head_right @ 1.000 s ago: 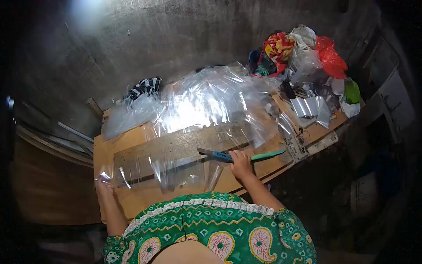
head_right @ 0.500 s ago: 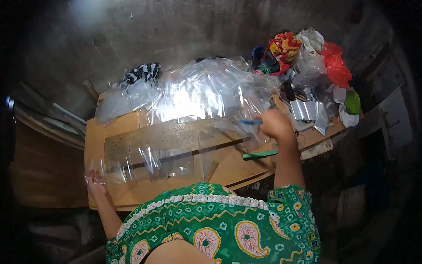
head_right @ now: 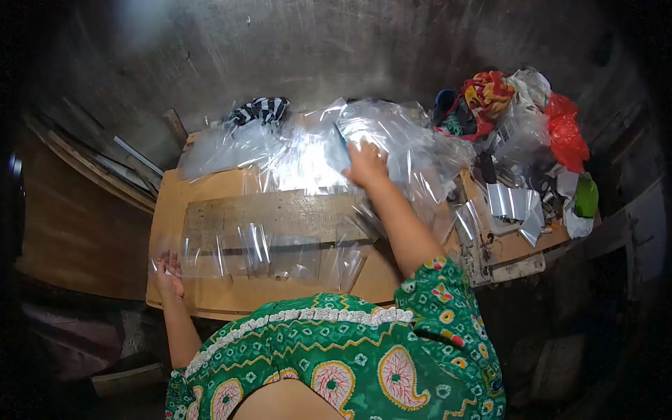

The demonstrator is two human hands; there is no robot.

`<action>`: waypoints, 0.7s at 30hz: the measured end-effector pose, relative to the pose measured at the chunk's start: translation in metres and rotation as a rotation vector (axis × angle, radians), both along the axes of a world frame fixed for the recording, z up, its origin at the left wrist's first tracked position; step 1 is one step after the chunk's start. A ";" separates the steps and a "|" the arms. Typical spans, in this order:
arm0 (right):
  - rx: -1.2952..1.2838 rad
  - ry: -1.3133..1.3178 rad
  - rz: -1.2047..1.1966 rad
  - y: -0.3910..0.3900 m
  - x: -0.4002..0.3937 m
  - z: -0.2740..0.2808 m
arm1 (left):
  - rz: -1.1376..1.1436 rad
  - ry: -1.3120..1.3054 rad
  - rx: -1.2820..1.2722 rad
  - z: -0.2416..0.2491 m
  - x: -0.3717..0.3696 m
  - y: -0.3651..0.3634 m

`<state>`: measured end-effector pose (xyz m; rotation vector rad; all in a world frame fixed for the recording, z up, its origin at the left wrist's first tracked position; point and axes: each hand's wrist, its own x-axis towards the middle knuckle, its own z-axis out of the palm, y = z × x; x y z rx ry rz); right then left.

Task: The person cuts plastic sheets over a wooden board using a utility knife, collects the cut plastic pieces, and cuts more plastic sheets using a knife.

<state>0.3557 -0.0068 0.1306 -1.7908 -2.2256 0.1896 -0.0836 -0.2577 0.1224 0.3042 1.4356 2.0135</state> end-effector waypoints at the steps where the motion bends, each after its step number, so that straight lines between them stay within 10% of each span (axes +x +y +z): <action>1: -0.425 0.012 0.106 -0.015 -0.009 0.000 | -0.004 -0.008 0.007 -0.001 -0.004 0.000; 8: 0.240 0.180 0.495 -0.113 -0.014 -0.156 | -0.036 -0.081 0.093 0.012 -0.024 0.028; 12: 0.118 0.320 0.541 -0.067 0.043 -0.141 | -0.131 -0.065 0.232 0.058 -0.053 0.061; 14: 0.415 0.580 0.308 -0.018 0.101 -0.122 | -0.094 -0.037 0.260 0.077 -0.069 0.073; 19: 0.725 0.002 -0.597 0.029 0.261 -0.013 | -0.169 -0.021 0.347 0.066 -0.096 0.096; 21: 0.825 0.182 -0.728 0.054 0.328 -0.023 | -0.180 -0.181 0.344 0.034 -0.087 0.099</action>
